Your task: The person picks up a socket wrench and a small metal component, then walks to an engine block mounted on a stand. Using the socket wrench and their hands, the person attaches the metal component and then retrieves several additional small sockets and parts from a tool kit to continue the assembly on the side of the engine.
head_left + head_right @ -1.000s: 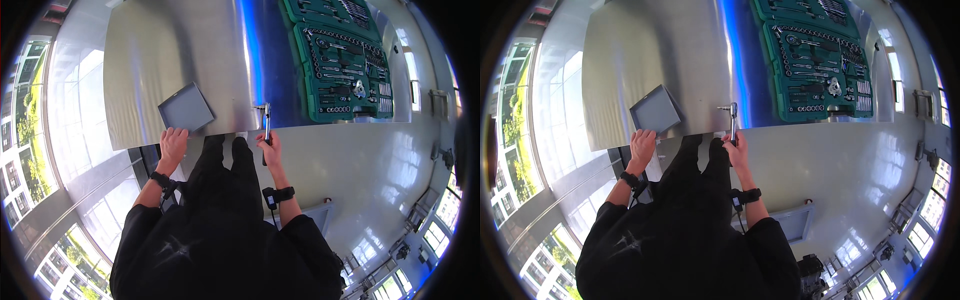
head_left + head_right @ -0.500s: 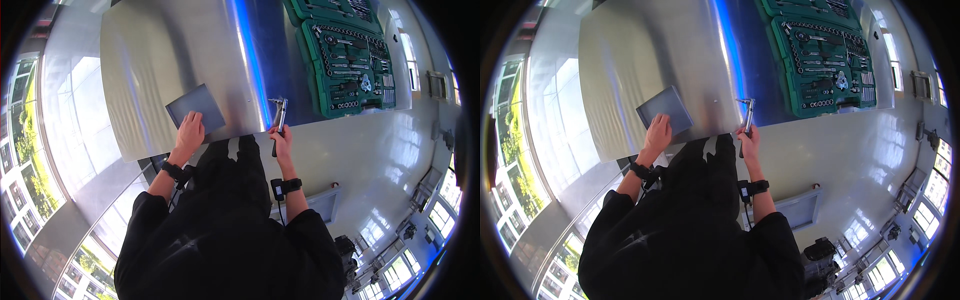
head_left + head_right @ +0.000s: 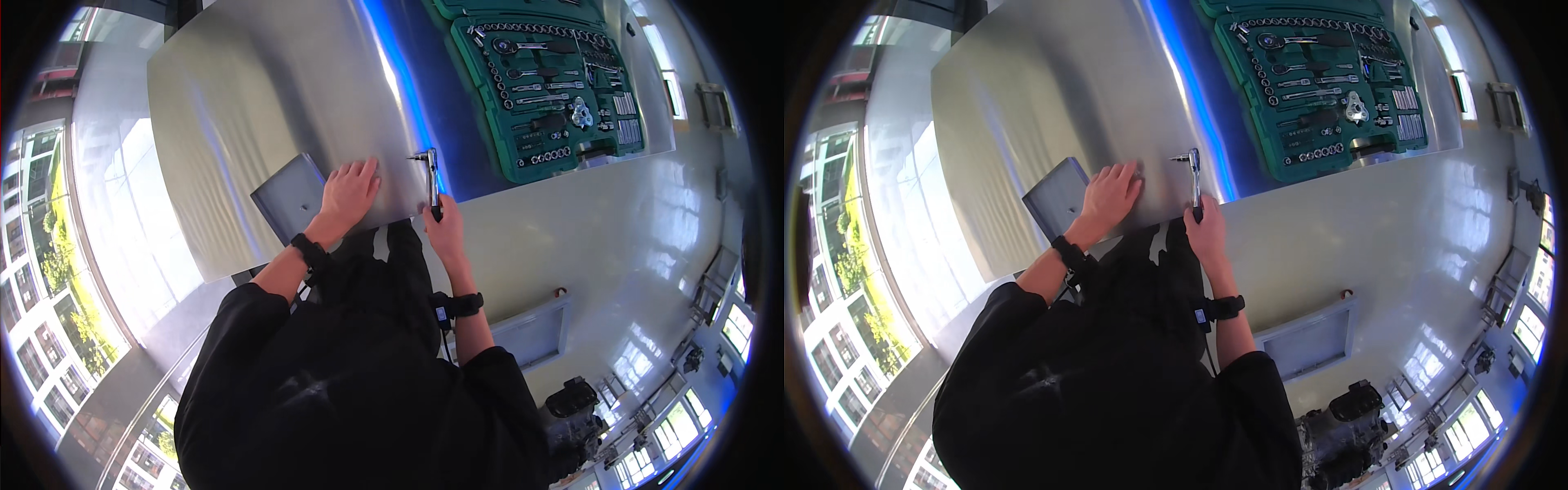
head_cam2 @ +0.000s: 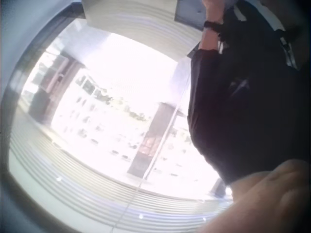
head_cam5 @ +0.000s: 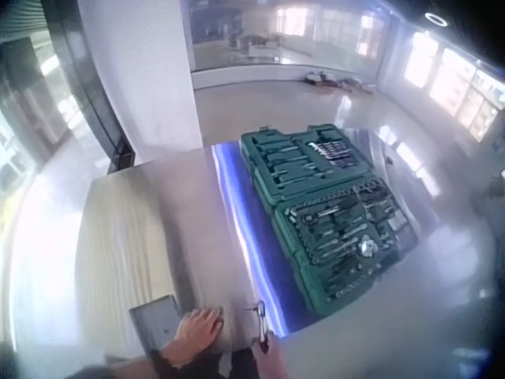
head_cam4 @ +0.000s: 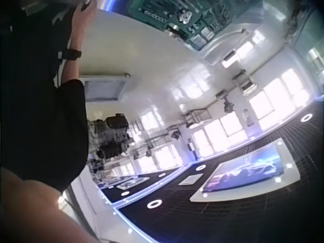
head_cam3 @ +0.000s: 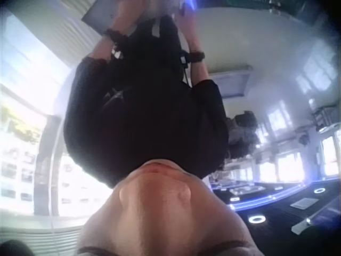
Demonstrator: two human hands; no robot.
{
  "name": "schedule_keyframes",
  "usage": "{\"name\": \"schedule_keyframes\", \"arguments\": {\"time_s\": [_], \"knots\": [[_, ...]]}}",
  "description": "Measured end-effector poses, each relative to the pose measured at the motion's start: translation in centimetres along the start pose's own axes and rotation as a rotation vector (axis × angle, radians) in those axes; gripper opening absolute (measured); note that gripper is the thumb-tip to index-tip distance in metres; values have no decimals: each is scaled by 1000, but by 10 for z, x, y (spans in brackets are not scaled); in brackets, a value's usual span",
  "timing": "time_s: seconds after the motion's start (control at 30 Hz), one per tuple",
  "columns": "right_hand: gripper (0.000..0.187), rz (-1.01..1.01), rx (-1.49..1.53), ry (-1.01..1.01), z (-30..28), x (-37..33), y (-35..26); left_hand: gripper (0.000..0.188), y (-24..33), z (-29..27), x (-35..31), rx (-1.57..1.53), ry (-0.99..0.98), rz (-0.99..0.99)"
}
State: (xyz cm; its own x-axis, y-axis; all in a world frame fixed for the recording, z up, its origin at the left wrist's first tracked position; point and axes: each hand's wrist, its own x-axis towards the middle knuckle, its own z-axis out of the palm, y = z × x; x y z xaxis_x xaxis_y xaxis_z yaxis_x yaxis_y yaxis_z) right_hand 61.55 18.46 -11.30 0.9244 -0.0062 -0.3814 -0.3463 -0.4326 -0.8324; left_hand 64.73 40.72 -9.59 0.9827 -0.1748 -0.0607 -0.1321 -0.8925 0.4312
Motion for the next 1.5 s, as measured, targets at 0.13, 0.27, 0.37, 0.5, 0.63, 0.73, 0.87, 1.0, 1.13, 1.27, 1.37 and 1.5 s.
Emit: {"name": "schedule_keyframes", "arguments": {"time_s": [0.13, 0.27, 0.37, 0.5, 0.63, 0.73, 0.87, 1.0, 1.13, 1.27, 1.37, 1.5], "knots": [[28, -68, -80, -14, -9, 0, 4, 18, -4, 10, 13, -169, -104, 44], [32, -198, -162, 19, -1, 14, 1, 12, -29, -16, -29, -281, 108, -162], [32, -243, -286, 16, 8, 28, -3, 11, -64, -53, -75, -190, 112, -450], [30, -356, -317, 116, 25, 38, -9, 12, -95, -53, -100, -108, 50, -494], [32, -372, -353, 181, 39, 36, -15, 12, -114, -41, -101, -114, 32, -432], [32, -303, -285, 259, 48, 23, -19, 14, -123, -39, -101, -97, -57, -389], [31, -278, -186, 451, 58, -17, -15, 16, -127, -49, -110, -175, -60, -319], [29, -127, -119, 524, 64, -99, 13, 19, -116, -63, -102, -184, -56, -61], [15, 82, -214, 478, 64, -200, 60, 13, -48, -50, -84, -299, -158, 237], [12, 284, -59, 719, 77, -343, 112, 10, 89, 2, -112, -415, -530, 587], [14, 408, 154, 980, 91, -427, 152, 10, 186, 44, -165, -354, -749, 930], [19, 528, 499, 1349, 124, -558, 212, 10, 287, 111, -288, -204, -958, 1357]]}}
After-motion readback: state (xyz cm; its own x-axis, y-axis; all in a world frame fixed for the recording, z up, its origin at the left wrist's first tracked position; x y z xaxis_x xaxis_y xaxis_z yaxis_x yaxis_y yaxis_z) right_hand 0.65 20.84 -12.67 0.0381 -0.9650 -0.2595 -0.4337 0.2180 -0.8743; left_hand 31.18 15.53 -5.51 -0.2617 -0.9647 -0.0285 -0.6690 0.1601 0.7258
